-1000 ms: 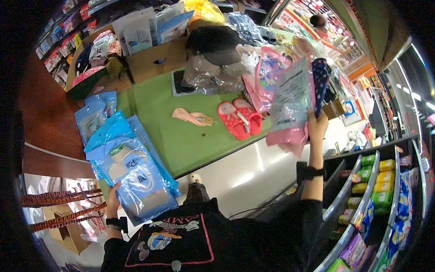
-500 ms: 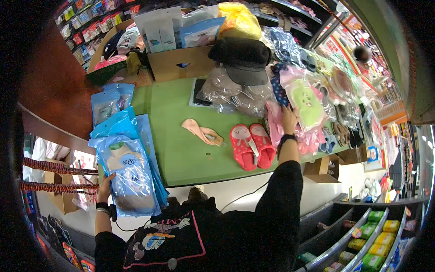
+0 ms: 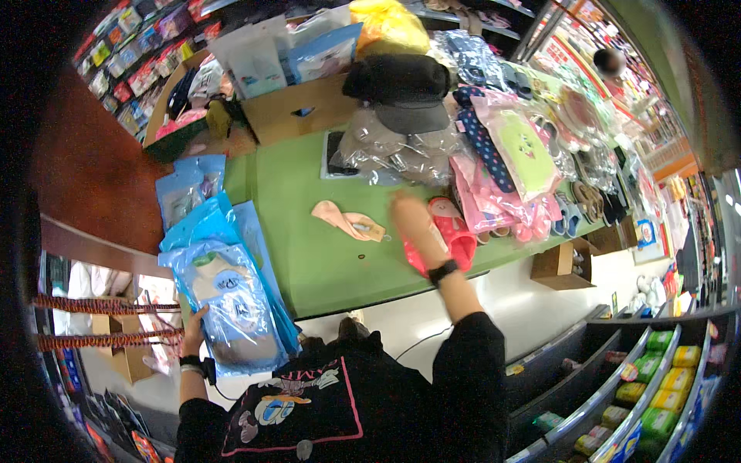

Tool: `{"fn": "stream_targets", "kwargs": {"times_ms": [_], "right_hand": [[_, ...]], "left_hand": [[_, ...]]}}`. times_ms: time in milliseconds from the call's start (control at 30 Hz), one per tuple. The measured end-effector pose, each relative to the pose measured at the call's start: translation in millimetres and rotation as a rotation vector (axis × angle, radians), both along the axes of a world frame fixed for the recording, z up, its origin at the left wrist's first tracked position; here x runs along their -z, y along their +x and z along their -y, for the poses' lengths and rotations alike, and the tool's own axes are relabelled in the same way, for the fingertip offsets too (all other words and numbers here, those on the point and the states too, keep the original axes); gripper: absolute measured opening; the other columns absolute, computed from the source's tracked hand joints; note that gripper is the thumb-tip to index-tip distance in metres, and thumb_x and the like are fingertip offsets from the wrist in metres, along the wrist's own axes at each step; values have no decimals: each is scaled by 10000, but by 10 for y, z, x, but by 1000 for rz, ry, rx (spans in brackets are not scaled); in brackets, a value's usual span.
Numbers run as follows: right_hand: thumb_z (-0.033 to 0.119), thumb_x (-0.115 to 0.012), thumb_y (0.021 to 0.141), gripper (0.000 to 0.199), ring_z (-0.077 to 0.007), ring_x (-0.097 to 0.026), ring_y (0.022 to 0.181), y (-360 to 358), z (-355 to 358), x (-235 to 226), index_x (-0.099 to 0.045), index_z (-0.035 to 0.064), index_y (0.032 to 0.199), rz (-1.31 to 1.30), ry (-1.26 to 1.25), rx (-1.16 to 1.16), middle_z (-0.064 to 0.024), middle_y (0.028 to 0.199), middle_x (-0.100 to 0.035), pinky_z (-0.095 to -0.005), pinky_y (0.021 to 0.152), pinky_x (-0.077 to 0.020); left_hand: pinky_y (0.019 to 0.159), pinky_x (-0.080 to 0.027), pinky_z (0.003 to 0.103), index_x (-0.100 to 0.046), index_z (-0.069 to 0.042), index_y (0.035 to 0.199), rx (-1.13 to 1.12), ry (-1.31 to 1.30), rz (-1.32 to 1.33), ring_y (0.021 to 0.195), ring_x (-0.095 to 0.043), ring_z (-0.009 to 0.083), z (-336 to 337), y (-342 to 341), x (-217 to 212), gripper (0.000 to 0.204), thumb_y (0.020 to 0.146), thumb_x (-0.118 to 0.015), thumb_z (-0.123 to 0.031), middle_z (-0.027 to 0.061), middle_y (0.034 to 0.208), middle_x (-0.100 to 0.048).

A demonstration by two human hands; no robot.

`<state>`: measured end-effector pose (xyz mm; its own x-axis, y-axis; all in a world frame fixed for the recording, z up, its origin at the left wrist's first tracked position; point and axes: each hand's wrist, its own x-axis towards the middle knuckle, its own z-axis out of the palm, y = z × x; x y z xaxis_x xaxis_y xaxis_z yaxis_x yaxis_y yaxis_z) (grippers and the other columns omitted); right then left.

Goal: Organize various packaged items on a table in a retail setting.

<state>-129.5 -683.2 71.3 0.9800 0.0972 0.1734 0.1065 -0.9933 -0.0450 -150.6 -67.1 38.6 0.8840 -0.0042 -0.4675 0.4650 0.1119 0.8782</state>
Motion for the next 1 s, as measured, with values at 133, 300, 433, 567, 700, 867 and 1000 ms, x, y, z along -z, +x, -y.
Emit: {"fn": "stream_targets", "kwargs": {"times_ms": [133, 300, 433, 567, 700, 867, 1000], "right_hand": [[328, -548, 788, 444, -336, -512, 1005, 245, -776, 728, -523, -22, 1061, -127, 195, 151, -214, 1062, -514, -393, 791, -470], [319, -600, 740, 508, -371, -476, 1039, 198, -1120, 648, -491, -16, 1106, -292, 141, 213, -208, 1119, -474, -424, 804, -464], [282, -631, 702, 530, -358, -489, 1017, 110, -986, 670, -470, 13, 1129, -272, 211, 176, -204, 1049, -496, -409, 802, -458], [240, -628, 697, 502, -347, -528, 944, -126, -982, -89, -466, 3, 1109, -354, 724, 271, -195, 961, -516, -387, 792, -453], [156, -594, 710, 382, -313, -592, 694, -488, -837, -912, -415, 10, 1014, -32, 869, 115, -205, 817, -579, -404, 592, -456], [221, -630, 723, 379, -238, -573, 700, -263, -71, -1804, -455, 6, 980, 429, 633, 336, -185, 757, -566, -358, 619, -449], [455, -645, 692, 616, -312, -578, 825, 755, 1512, -2448, -490, -55, 999, 839, 416, 362, -224, 874, -586, -376, 720, -453]], "left_hand": [[702, -472, 295, -475, -24, 1094, 27, -43, -22, 798, -570, 168, -82, -12, 93, 352, 780, -608, -112, 63, 924, -565], [748, -471, 320, -404, -28, 1169, 30, -37, -50, 849, -558, 198, -327, -42, 358, 475, 767, -631, -137, 86, 989, -532], [752, -469, 319, -407, -23, 1165, 31, -52, -27, 861, -556, 201, -203, 1, 315, 473, 765, -631, -142, 90, 978, -535], [752, -471, 320, -403, -13, 1163, 7, -56, -58, 863, -559, 206, -216, 0, 299, 475, 766, -629, -145, 95, 973, -536], [738, -474, 320, -408, -3, 1145, -6, -85, -75, 844, -568, 203, -173, -58, 164, 441, 773, -616, -116, 99, 965, -539], [687, -493, 316, -400, 9, 1130, -29, -91, 2, 794, -584, 199, -76, -103, 75, 407, 785, -595, -84, 101, 928, -548], [684, -489, 309, -412, 0, 1123, -21, -63, -61, 804, -577, 189, 17, -19, 36, 405, 777, -604, -87, 85, 912, -554]]}}
